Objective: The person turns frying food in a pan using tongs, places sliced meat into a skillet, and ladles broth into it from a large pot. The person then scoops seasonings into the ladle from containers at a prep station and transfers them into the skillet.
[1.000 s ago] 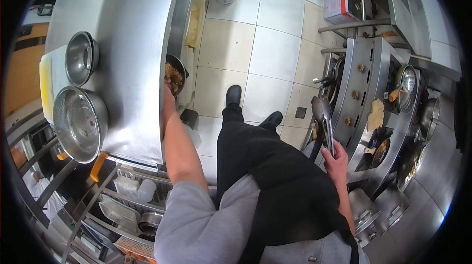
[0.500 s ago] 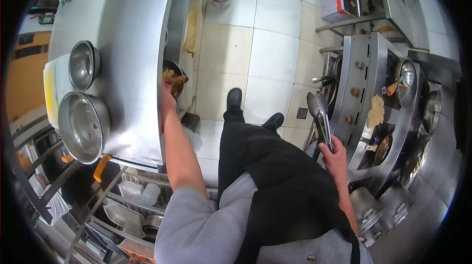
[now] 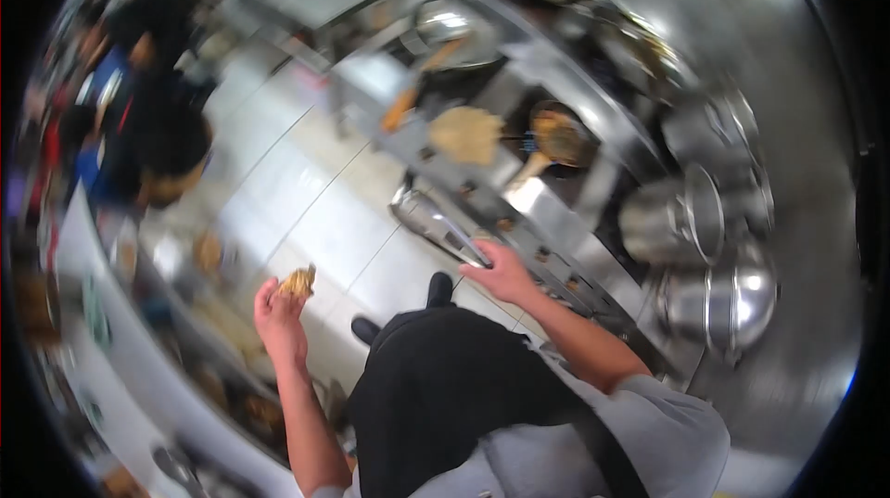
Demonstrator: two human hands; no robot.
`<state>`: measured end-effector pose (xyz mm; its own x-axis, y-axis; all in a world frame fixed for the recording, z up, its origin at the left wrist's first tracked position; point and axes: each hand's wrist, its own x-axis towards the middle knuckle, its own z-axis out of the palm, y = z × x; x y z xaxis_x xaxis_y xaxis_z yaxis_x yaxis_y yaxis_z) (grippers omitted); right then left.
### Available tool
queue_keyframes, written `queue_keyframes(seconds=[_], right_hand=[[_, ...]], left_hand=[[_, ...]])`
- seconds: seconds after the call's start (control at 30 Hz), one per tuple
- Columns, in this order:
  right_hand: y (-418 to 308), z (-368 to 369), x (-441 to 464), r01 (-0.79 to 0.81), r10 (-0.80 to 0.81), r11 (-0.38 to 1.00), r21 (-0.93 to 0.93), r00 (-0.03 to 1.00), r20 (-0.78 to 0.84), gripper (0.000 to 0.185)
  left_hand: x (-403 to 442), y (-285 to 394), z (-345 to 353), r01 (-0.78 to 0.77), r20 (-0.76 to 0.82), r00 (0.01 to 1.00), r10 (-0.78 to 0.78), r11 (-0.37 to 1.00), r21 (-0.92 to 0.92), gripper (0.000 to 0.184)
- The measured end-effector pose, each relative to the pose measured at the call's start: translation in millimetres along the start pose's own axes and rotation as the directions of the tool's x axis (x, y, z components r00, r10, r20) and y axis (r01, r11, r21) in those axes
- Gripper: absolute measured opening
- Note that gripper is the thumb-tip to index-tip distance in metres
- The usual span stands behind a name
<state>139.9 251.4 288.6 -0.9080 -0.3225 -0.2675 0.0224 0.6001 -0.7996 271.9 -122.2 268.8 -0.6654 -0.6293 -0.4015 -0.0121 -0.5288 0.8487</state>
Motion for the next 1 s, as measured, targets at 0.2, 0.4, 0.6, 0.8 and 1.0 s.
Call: queue_keyframes(seconds=[0.2,0.4,0.6,0.8,1.0], right_hand=[[47,-102,-28,-0.120,0.168,0.981,0.150,0.914,-0.369,0.052],[118,-165,-71,-0.133,0.292,0.942,0.309,0.781,-0.552,0.043],[154,-188,-110,-0.143,0.461,0.846,0.513,0.678,-0.572,0.045],[173,-185,-134,-0.147,0.522,0.827,0.543,0.561,-0.643,0.049],[171,-181,-145,-0.191,0.655,0.715,0.672,0.517,-0.551,0.050]], left_hand=[[6,1,239,-0.075,0.498,0.866,-0.051,0.971,0.228,0.027],[11,-57,419,-0.118,0.738,0.665,-0.114,0.960,0.255,0.027],[16,-122,546,-0.172,0.862,0.489,-0.136,0.953,0.248,0.024],[25,-185,621,-0.300,0.870,0.346,-0.351,0.837,0.457,0.028],[50,-267,692,-0.844,0.917,0.081,-0.391,0.463,0.272,0.046]])
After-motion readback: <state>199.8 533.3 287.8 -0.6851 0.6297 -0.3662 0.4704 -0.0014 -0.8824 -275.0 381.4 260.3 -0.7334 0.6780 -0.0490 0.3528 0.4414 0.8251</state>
